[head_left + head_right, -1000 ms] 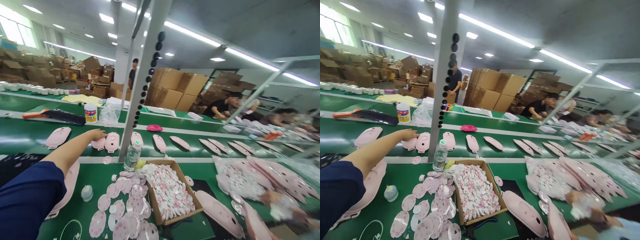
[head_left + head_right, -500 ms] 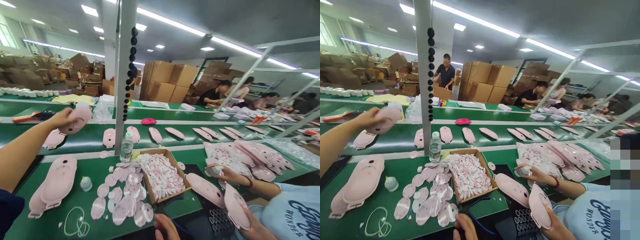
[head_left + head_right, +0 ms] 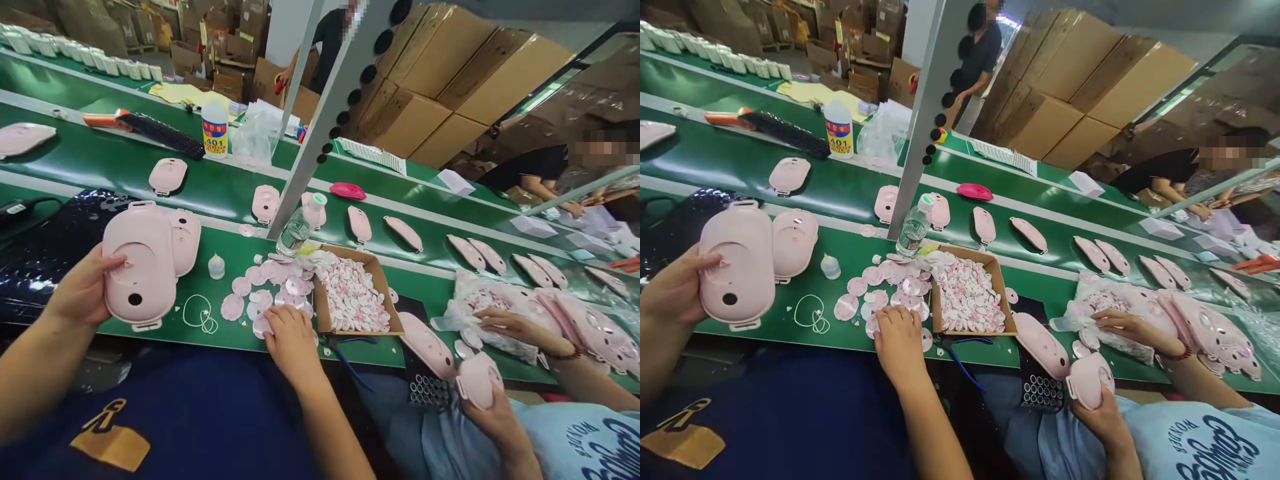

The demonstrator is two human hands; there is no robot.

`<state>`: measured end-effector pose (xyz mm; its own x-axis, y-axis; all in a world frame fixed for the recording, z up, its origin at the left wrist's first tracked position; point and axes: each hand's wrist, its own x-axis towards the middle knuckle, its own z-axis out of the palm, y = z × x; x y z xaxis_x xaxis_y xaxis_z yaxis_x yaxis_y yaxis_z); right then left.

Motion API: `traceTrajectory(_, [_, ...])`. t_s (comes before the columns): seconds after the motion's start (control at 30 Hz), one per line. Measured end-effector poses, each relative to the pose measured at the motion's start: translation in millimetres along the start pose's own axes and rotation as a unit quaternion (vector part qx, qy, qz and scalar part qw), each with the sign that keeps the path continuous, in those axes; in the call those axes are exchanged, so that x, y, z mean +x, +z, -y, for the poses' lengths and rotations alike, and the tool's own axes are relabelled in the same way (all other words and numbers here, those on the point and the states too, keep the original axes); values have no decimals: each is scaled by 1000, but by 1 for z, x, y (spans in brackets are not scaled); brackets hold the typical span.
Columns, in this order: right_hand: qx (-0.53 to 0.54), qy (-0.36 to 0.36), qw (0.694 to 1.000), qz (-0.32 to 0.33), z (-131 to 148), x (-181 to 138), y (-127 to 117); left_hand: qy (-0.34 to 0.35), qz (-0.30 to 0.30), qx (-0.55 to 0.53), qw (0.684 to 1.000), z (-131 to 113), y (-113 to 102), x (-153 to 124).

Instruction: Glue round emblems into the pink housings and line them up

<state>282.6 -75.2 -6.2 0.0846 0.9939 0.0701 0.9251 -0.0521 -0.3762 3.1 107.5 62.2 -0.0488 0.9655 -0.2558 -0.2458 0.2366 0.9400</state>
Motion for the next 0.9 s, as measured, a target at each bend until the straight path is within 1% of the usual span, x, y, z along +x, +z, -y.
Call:
traceTrajectory(0.13, [-23, 24, 999, 31, -4, 14, -4, 51, -51, -10, 997, 29, -14, -19])
traceTrajectory(0.2, [-37, 38, 998, 40, -5, 24, -2, 64, -46, 12, 997, 38, -17, -25])
traceTrajectory(0.27, [-49, 38, 997, 56, -3, 36, 3, 66, -17, 29, 997, 43, -18, -31])
traceTrajectory(0.33, [-58, 31, 995, 73, 1, 50, 10, 51, 2, 23, 998, 47, -17, -35])
traceTrajectory(0.4, [-67, 29, 994, 86, 6, 61, 17, 21, 10, 1, 1000, 50, -15, -39])
traceTrajectory(0.5, [-75, 39, 992, 97, 10, 71, 20, -14, 38, -17, 999, 53, -17, -44])
traceTrajectory(0.57, [-69, 46, 992, 98, 10, 74, 19, -21, 58, -16, 998, 55, -21, -46])
traceTrajectory(0.7, [-24, 58, 993, 101, 2, 76, 15, -39, 67, -17, 997, 58, -28, -48])
traceTrajectory(0.8, [6, 59, 992, 108, -4, 76, 18, -56, 82, -6, 995, 60, -30, -49])
traceTrajectory(0.9, [-5, 67, 992, 105, -5, 78, 22, -65, 104, 19, 992, 61, -31, -50])
